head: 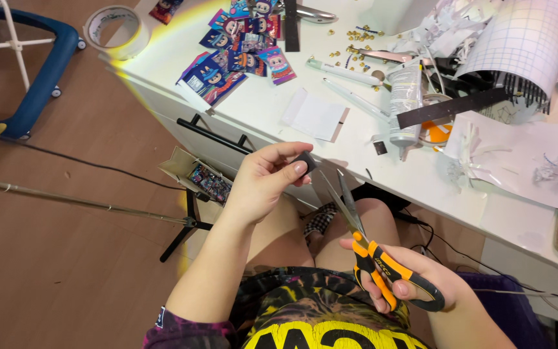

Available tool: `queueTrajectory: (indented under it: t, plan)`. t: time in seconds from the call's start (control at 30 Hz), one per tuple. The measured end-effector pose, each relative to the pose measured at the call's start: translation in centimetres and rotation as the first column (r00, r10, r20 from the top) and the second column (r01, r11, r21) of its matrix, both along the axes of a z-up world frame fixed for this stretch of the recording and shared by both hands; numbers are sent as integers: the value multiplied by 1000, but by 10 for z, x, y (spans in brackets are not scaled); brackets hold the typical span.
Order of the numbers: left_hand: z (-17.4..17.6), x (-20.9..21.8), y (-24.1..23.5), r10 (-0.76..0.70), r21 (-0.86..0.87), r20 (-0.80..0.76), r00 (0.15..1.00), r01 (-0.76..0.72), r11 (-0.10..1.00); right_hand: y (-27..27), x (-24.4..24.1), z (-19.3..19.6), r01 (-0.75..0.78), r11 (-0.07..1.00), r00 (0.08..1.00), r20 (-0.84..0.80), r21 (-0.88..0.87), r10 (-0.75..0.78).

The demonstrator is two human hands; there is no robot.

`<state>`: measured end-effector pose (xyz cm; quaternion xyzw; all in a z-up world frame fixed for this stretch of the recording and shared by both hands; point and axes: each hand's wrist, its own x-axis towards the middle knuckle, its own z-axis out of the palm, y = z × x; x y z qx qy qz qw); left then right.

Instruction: The person cuts strips of black tape with scissors, attaches the tape to small cards, inserts the cards into printed pouches, and applies glue from a tube to the opening of a pouch.

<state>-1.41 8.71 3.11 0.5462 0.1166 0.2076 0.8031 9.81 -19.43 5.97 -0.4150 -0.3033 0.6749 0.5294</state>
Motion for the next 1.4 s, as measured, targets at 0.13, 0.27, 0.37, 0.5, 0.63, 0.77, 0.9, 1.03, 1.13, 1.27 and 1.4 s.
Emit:
queueTrajectory:
  t: [0.13,0.27,0.37,0.5,0.63,0.77,0.9,1.03,1.13,1.27,1.4]
  plan:
    - [4,-12,4,-6,53,-51,999,9,999,1,-5,-6,-18,999,999,-50,-51,16]
    - [3,-19,7,-14,118,-85,996,24,993,0,-9,-12,-23,997,995,-95,-73,16]
    - [5,-23,9,-2,150,-91,996,15,989,-1,-10,-15,-34,996,994,-108,-79,26]
    - [4,-28,9,-5,162,-86,996,19,987,1,-14,-14,-36,997,994,-109,-67,29]
    - [3,-33,10,0,119,-87,996,11,993,3,-15,-15,-66,997,990,-125,-41,61]
    - [2,-35,9,-14,110,-70,997,22,994,6,-18,-13,-73,996,992,-104,-49,68]
    - [-2,-35,6,-41,98,-84,996,50,994,9,-21,-12,-48,998,997,-56,-30,46]
    - [-3,-34,1,-86,49,-61,994,89,995,11,-26,-14,-10,999,998,-62,-42,8]
    - [-2,-34,1,-83,53,-64,994,87,995,11,-27,-20,41,999,997,-59,-8,-42]
    - [-1,-36,4,-114,22,-50,992,116,993,5,-24,-29,41,999,995,-90,-27,-43]
    - [-1,-37,7,-160,36,-5,987,160,986,3,-25,-30,51,998,997,-51,-46,-54]
